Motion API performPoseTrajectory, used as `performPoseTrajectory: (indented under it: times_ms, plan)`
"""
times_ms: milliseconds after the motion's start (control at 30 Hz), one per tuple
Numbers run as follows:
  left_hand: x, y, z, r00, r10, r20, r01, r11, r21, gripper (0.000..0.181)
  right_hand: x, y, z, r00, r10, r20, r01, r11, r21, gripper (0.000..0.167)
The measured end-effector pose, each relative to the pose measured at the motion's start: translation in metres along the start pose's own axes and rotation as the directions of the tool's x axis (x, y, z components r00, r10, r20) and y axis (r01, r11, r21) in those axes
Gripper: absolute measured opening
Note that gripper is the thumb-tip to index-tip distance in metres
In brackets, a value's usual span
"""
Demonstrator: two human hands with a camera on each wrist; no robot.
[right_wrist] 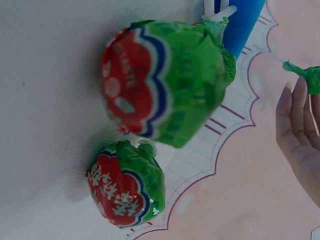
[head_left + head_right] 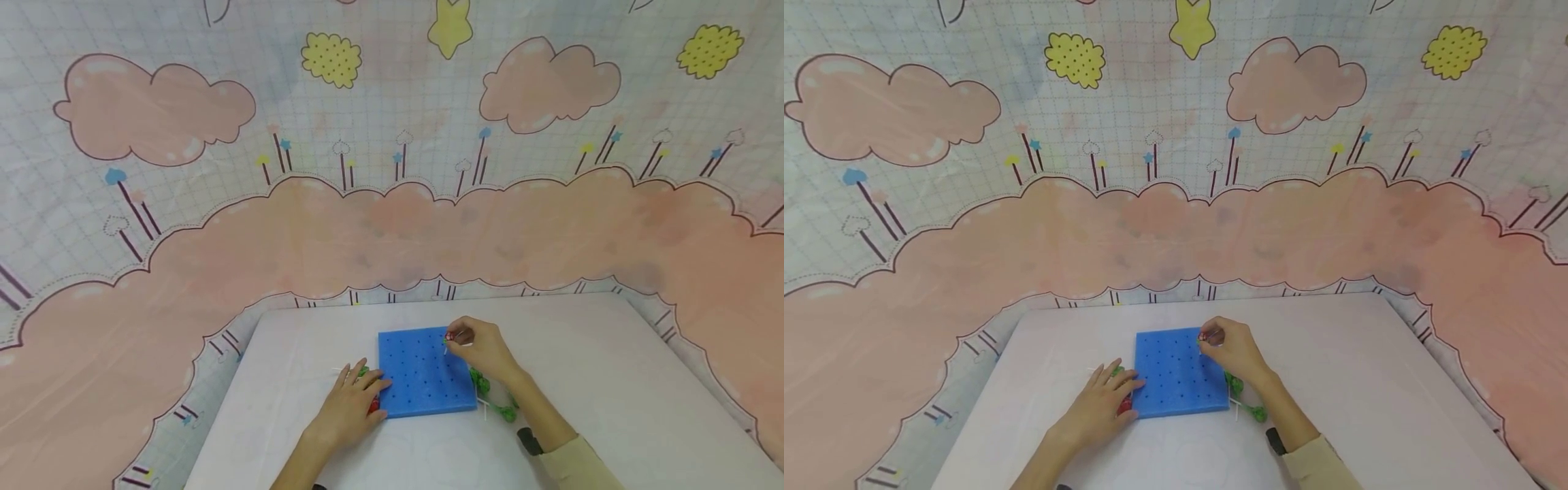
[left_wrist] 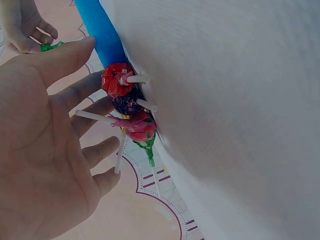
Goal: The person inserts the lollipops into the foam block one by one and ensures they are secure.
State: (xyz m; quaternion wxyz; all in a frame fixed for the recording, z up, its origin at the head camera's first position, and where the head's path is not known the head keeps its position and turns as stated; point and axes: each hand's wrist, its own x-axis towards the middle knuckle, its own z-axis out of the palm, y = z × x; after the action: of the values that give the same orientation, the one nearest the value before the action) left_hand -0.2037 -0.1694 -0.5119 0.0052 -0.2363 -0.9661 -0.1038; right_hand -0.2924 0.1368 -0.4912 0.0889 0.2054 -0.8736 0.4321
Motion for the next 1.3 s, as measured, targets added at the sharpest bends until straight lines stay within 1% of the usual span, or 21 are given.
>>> performPoseTrajectory:
  times_ms: [100, 233, 467, 667, 833, 967, 1200, 1300]
  plan:
    - [0.0, -0.001, 0.0, 1.0, 0.009, -0.01, -0.009, 1.0, -0.007, 0.054, 0.001, 0.001, 0.001, 1.0, -0.011, 0.0, 0.011, 1.0, -0.005, 0.02]
    - [-0.001, 0.0, 0.0, 1.0, 0.016, -0.013, -0.016, 1.0, -0.017, 0.054, 0.002, 0.0, 0.001, 1.0, -0.002, 0.011, 0.002, 1.0, -0.006, 0.02]
    - [-0.002, 0.002, -0.003, 1.0, 0.007, -0.005, -0.007, 1.0, 0.001, 0.053, 0.003, 0.003, 0.004, 1.0, 0.014, 0.015, -0.014, 1.0, -0.021, 0.019]
    - [-0.003, 0.003, -0.004, 1.0, 0.005, -0.006, -0.005, 1.0, 0.003, 0.053, 0.003, 0.005, 0.007, 1.0, 0.02, 0.01, -0.02, 1.0, -0.015, 0.02]
    - [-0.002, 0.003, -0.003, 1.0, -0.001, 0.001, 0.001, 1.0, -0.011, 0.053, 0.004, 0.009, 0.008, 1.0, 0.011, 0.014, -0.011, 1.0, -0.004, 0.02]
    - [-0.001, 0.002, -0.001, 1.0, -0.009, 0.009, 0.009, 1.0, -0.006, 0.053, 0.004, 0.01, 0.009, 1.0, 0.015, 0.021, -0.015, 1.0, -0.011, 0.02]
    - [-0.001, 0.002, 0.0, 1.0, 0.005, -0.01, -0.005, 1.0, -0.015, 0.053, 0.004, 0.011, 0.011, 1.0, 0.013, 0.026, -0.013, 1.0, -0.027, 0.021]
    - [-0.002, 0.002, 0.0, 1.0, 0.006, -0.008, -0.006, 1.0, -0.015, 0.053, 0.003, 0.011, 0.012, 0.999, 0.021, 0.036, -0.019, 0.999, -0.033, 0.021]
